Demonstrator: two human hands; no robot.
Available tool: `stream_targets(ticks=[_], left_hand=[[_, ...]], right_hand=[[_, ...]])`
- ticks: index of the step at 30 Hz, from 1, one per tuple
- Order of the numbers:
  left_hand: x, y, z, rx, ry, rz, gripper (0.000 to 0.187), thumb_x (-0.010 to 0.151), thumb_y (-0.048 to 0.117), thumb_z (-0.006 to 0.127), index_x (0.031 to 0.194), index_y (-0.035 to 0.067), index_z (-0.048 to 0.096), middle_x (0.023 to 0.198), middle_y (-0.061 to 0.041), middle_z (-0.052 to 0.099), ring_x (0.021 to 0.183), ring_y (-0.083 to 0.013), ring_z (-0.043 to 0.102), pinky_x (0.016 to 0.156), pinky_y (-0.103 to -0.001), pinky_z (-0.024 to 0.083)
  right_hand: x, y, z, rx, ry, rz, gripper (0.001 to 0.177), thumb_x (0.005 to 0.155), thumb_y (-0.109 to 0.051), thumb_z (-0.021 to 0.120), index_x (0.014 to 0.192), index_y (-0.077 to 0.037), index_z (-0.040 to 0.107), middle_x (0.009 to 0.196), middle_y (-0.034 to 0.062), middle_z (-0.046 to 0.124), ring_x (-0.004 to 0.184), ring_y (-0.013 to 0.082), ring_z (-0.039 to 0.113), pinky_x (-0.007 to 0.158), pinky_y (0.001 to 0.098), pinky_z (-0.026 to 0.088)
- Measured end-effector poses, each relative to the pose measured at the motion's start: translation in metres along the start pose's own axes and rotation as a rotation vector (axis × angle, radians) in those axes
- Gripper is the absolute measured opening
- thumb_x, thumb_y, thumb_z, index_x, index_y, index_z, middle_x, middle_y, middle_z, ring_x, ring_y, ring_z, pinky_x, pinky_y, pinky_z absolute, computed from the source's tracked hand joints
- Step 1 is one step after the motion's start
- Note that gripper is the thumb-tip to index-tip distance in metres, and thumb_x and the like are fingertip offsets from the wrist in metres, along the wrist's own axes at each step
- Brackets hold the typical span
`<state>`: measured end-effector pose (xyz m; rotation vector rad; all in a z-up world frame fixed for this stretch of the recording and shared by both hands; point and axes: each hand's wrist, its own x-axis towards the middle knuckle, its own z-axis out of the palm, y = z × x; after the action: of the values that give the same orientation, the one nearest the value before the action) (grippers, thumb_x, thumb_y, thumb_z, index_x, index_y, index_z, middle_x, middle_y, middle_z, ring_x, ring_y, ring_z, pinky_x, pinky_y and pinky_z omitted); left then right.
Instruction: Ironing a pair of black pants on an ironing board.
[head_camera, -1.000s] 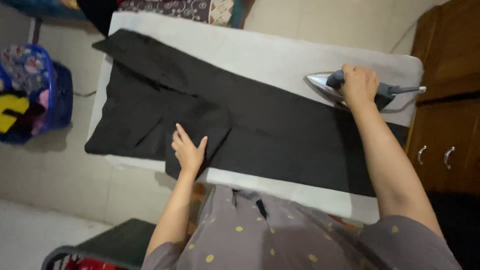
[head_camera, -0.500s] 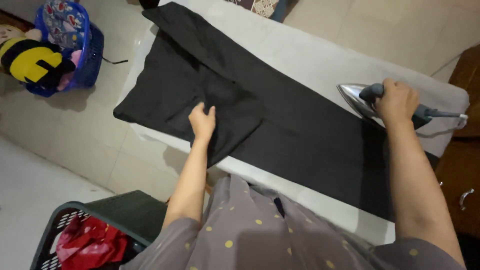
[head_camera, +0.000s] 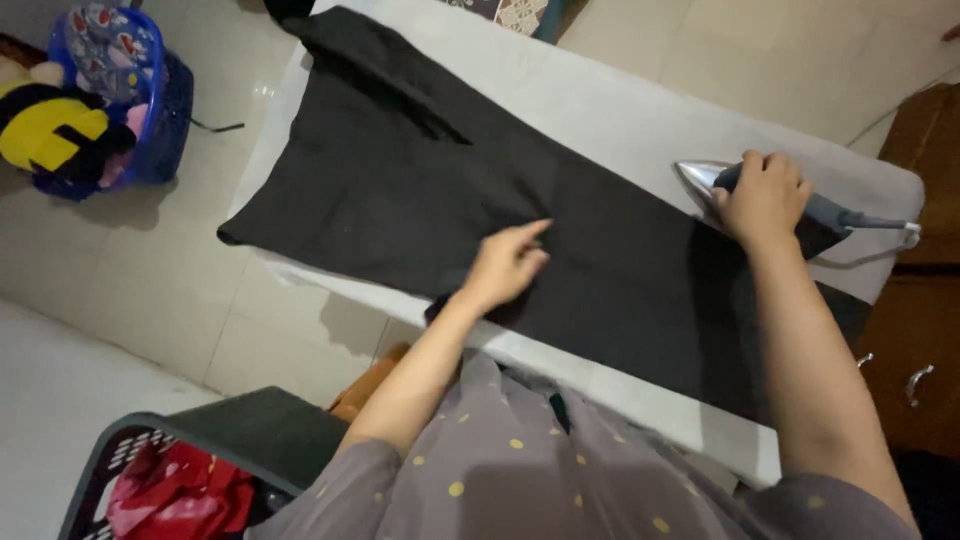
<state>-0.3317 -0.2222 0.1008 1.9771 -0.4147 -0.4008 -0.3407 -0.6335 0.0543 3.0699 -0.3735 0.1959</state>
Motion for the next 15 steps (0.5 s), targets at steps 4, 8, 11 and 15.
stream_targets(ticks=[4,8,11,15], left_hand=[[-0.009,0.001,0.006,-0.388,-0.300,0.226,0.069,0.091,0.017,0.072,0.153,0.012,0.043,0.135,-0.014,0.066,0.122,-0.0270,0.066,0.108,-0.037,0.051],[-0.008,-0.014,-0.014,0.378,0.336,0.251,0.067,0.074,0.018,0.085,0.135,0.007,0.061,0.132,-0.022,0.062,0.126,-0.0422,0.055,0.108,-0.049,0.043],[-0.002,-0.067,-0.010,0.387,0.433,-0.038,0.090,0.067,0.018,0.088,0.143,-0.006,0.044,0.135,-0.032,0.051,0.122,-0.0502,0.048,0.100,-0.051,0.040],[0.004,-0.129,0.043,-0.029,0.229,-0.039,0.064,0.089,0.017,0.075,0.148,0.003,0.053,0.144,-0.020,0.062,0.137,-0.0305,0.061,0.116,-0.036,0.048]], right_hand=[[0.004,0.009,0.007,0.050,-0.055,0.037,0.057,0.080,-0.029,0.085,0.131,-0.011,0.069,0.124,0.0217,0.063,0.115,0.0430,0.057,0.096,0.0554,0.042],[-0.014,-0.005,-0.012,0.166,0.040,0.088,0.036,0.089,-0.025,0.082,0.119,-0.010,0.071,0.124,0.0184,0.065,0.114,0.0407,0.060,0.095,0.0527,0.046],[-0.037,-0.065,-0.041,0.290,0.017,0.095,0.027,0.095,-0.031,0.079,0.107,-0.008,0.074,0.108,0.0150,0.069,0.103,0.0351,0.065,0.088,0.0486,0.051],[-0.072,-0.161,-0.055,0.800,-0.270,0.120,0.057,0.076,-0.037,0.086,0.116,-0.001,0.068,0.101,0.0166,0.070,0.091,0.0320,0.068,0.078,0.0430,0.054]])
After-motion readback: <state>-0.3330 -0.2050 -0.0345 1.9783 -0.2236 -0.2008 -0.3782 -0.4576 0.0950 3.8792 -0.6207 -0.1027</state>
